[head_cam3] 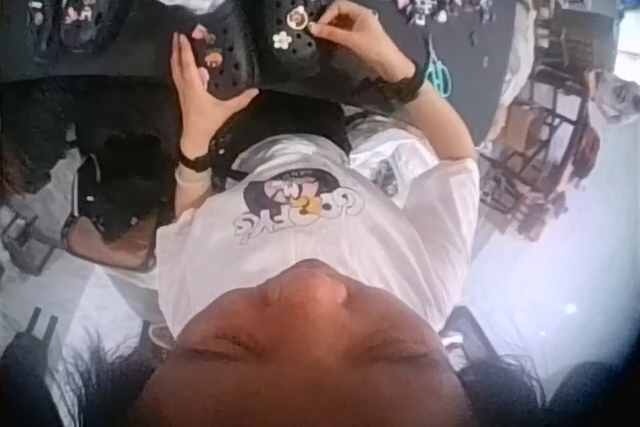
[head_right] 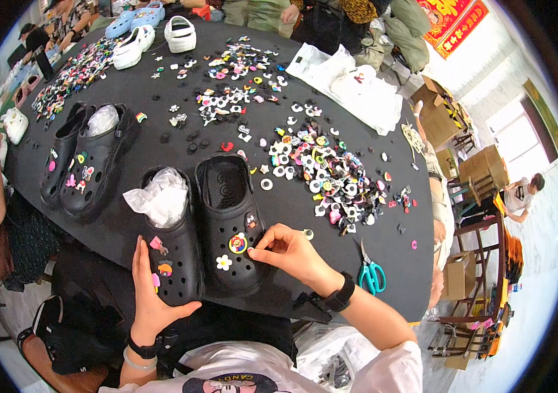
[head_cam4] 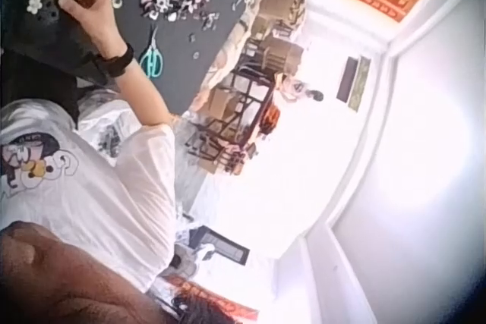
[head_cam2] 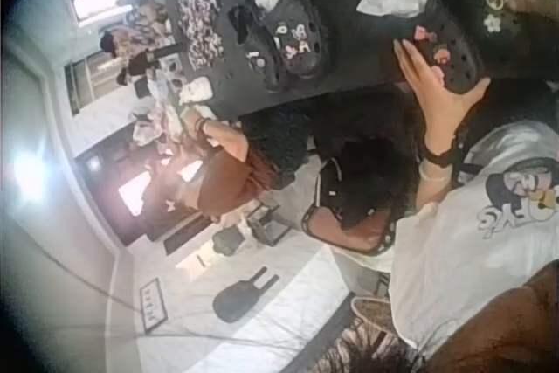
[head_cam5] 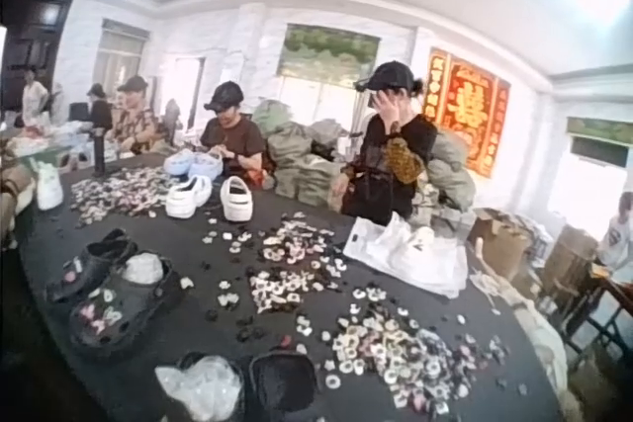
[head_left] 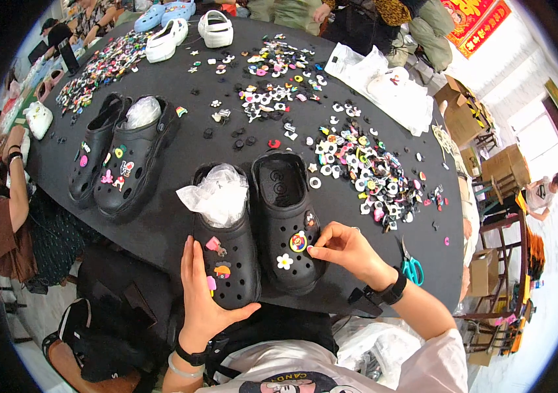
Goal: Attach decorative charms to the holes of clogs.
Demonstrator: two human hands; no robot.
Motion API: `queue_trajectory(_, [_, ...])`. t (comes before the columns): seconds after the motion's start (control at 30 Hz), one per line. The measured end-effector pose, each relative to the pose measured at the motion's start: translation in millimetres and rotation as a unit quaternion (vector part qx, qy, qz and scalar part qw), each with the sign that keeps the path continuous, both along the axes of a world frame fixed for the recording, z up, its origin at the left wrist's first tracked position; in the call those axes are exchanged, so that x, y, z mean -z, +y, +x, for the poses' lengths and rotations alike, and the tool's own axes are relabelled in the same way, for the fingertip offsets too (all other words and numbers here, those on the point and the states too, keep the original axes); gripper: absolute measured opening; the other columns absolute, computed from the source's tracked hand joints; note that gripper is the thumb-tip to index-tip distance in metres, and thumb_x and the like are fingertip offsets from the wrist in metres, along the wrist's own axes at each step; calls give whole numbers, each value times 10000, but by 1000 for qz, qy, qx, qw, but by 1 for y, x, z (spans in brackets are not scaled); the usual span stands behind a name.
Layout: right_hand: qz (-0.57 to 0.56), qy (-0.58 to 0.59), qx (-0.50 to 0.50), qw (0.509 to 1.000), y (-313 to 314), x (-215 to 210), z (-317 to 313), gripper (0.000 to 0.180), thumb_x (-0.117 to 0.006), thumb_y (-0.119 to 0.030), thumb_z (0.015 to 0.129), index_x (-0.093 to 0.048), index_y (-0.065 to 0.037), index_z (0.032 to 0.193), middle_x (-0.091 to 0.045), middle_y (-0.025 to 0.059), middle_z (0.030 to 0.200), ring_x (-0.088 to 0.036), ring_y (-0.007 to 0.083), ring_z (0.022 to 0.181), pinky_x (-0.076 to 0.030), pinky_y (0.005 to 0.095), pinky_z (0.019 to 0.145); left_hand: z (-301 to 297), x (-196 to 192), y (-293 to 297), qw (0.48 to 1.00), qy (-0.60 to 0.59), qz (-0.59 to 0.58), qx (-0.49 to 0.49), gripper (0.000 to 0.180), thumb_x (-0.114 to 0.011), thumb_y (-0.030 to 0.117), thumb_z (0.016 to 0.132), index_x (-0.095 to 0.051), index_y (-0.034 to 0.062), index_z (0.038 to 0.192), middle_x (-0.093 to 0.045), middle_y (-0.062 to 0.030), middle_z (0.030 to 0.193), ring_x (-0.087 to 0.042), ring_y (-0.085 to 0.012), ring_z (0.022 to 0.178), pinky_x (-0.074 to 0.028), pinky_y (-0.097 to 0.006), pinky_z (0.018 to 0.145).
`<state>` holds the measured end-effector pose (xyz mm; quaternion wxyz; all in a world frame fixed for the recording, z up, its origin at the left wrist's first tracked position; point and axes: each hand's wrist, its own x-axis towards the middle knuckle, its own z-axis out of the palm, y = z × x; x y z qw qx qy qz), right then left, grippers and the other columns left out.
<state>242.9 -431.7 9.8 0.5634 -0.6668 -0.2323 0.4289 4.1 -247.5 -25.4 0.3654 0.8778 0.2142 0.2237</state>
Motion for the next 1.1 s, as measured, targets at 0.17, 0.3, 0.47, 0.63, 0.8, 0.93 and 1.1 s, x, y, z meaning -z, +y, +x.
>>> queue_trajectory(0.17, [-44,13,-14,999,-2,-3,0,166,-759,-135,844,-632,-29,856,-675,14,844,-605,50,775,-470,192,694,-1,-2,-1,1000,11,5,5,1339,-914,429,509,-122,2,1501,-163,-285,1526,-227,-448,1395,-229,-529,1127])
queue_trajectory(0.3, [-61,89,8,994,-1,-6,-3,189,-750,-170,853,-655,-8,867,-695,51,872,-634,91,807,-490,216,737,-2,-2,-1,1000,22,-3,-3,1353,-913,452,500,-120,15,1505,-165,-278,1527,-220,-441,1399,-234,-534,1123])
queue_trajectory(0.47, [-111,129,-11,985,1,-10,5,227,-740,-206,863,-686,10,905,-704,64,903,-637,99,822,-488,230,765,-1,-3,-1,999,34,-20,-3,1365,-919,448,492,-112,22,1507,-152,-267,1534,-192,-428,1410,-228,-539,1125])
queue_trajectory(0.63, [-193,154,-8,969,8,-33,2,252,-721,-281,877,-696,-35,927,-660,-6,875,-547,56,790,-394,223,679,2,-2,2,999,31,-17,9,1366,-921,438,487,-113,18,1505,-148,-262,1537,-182,-422,1415,-216,-539,1126])
queue_trajectory(0.8, [-183,157,-31,970,8,-30,1,259,-725,-336,870,-685,-83,907,-610,-54,831,-479,35,727,-336,220,612,-2,0,3,999,37,-13,8,1364,-908,475,507,-97,13,1503,-135,-275,1534,-162,-437,1415,-201,-546,1126])
queue_trajectory(0.93, [-231,38,-71,970,10,-27,13,352,-801,-322,797,-694,2,883,-597,-14,746,-496,71,704,-414,257,654,-1,-2,3,999,47,-18,13,1367,-899,498,516,-86,11,1502,-122,-289,1528,-154,-445,1414,-200,-557,1120])
queue_trajectory(1.1, [-269,-29,-35,962,11,-16,22,807,-920,-446,583,-530,76,1059,-548,91,960,-532,177,856,-451,295,712,-1,-2,3,998,51,-16,14,1364,-900,494,522,-82,14,1502,-119,-289,1525,-152,-446,1413,-197,-573,1114])
